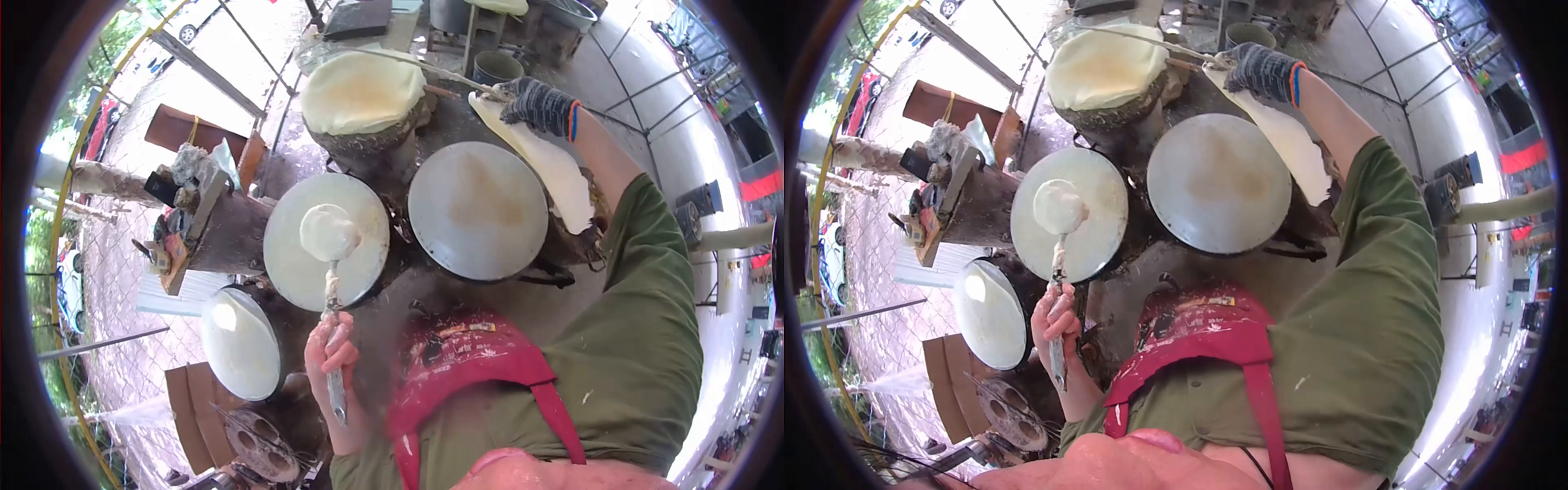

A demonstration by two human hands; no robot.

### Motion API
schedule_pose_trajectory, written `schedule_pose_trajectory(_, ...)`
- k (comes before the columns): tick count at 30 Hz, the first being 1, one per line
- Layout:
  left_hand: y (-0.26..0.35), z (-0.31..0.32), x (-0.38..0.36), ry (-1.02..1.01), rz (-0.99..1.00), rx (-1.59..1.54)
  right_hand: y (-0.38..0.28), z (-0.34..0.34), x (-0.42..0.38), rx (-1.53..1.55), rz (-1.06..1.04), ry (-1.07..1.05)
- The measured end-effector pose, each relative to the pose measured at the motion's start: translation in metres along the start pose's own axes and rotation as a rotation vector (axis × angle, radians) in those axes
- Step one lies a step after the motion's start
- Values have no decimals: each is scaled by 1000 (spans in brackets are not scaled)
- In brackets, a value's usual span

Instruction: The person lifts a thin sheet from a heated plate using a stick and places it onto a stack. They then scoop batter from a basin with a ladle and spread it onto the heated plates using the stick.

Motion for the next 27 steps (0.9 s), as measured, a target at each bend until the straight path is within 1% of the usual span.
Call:
schedule_pose_trajectory(3, 15, 5, 14, 23, 17, 17, -70, 13, 26, -97, -25, -74)
schedule_pose_trajectory(4, 22, 3, 18, 32, 29, 49, -102, 20, 24, -11, -62, -64)
schedule_pose_trajectory(7, 48, -4, 32, 64, 53, 137, -135, 10, 108, 123, -194, -95)
schedule_pose_trajectory(8, 56, -7, 38, 77, 61, 156, -174, 22, 93, 249, -241, 15)
schedule_pose_trajectory(9, 65, -11, 43, 94, 69, 174, -192, 15, 112, 282, -302, 58)
schedule_pose_trajectory(11, 82, -16, 53, 125, 71, 227, -200, 1, 162, 370, -397, 129)
schedule_pose_trajectory(13, 97, -19, 61, 172, 76, 278, -195, 1, 209, 454, -469, 191)
schedule_pose_trajectory(15, 111, -20, 69, 201, 91, 299, -158, 14, 252, 644, -271, 312)
schedule_pose_trajectory(17, 123, -25, 79, 201, 96, 304, -111, 40, 288, 934, -175, 373)
schedule_pose_trajectory(19, 132, -32, 88, 203, 89, 329, -63, 69, 315, 994, -217, 466)
schedule_pose_trajectory(21, 141, -37, 96, 165, 76, 365, 9, 99, 348, 1092, -91, 575)
schedule_pose_trajectory(23, 147, -39, 106, 153, 63, 360, 73, 129, 366, 989, -99, 716)
schedule_pose_trajectory(24, 149, -38, 110, 155, 56, 359, 95, 140, 364, 855, 11, 740)
schedule_pose_trajectory(25, 150, -36, 114, 155, 49, 358, 107, 147, 358, 719, 119, 760)
schedule_pose_trajectory(27, 151, -25, 122, 226, 43, 377, 119, 152, 354, 583, 92, 695)
Point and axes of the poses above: each hand's wrist, its own x-axis towards the middle knuckle, its own z-axis out of the palm, y = z × x, the point moved 3 cm from there along x, towards the middle knuckle, and after that the axes turned 11 degrees about x, right-handed, at the moved point
